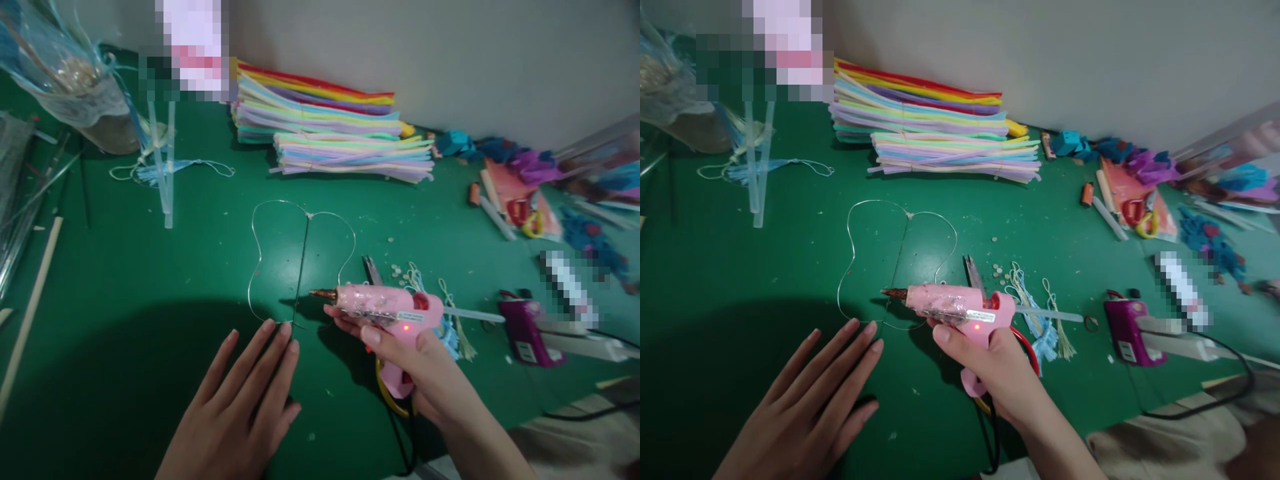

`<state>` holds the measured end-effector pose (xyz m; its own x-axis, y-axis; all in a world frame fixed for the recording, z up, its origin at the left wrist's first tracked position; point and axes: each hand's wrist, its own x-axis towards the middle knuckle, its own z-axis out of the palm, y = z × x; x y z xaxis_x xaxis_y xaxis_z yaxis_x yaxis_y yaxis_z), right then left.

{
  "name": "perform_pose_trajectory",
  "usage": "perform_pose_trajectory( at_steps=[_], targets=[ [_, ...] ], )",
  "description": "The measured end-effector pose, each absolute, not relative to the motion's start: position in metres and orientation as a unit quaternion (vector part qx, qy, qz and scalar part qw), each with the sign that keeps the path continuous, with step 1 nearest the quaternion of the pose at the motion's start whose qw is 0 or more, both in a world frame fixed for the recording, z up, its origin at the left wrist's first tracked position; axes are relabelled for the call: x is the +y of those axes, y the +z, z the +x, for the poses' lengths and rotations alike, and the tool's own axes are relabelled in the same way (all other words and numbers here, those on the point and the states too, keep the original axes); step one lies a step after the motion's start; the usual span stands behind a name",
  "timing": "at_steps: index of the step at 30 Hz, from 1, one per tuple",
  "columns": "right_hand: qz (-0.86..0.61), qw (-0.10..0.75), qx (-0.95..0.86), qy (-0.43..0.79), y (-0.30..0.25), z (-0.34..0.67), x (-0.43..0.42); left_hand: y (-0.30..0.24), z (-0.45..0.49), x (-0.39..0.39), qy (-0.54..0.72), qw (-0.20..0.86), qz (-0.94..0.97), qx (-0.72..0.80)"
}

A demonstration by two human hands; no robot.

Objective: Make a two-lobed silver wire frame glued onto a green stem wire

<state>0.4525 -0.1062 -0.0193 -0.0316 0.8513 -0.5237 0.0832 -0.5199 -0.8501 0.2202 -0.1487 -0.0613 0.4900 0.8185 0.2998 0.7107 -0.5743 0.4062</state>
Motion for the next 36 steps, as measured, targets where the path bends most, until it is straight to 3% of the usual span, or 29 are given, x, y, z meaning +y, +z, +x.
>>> perform_pose_trajectory(
  at_steps=[11,36],
  targets=[
    [-0.632,0.311,-0.334,0.626,-0.016,0.446,-0.104,-0.065,0.239,-0.148,0.196,0.099,0.886,0.408],
    [-0.616,0.329,-0.351,0.624,-0.015,0.46,-0.097,-0.066,0.243,-0.154,0.214,0.15,0.84,0.476]
  ],
)
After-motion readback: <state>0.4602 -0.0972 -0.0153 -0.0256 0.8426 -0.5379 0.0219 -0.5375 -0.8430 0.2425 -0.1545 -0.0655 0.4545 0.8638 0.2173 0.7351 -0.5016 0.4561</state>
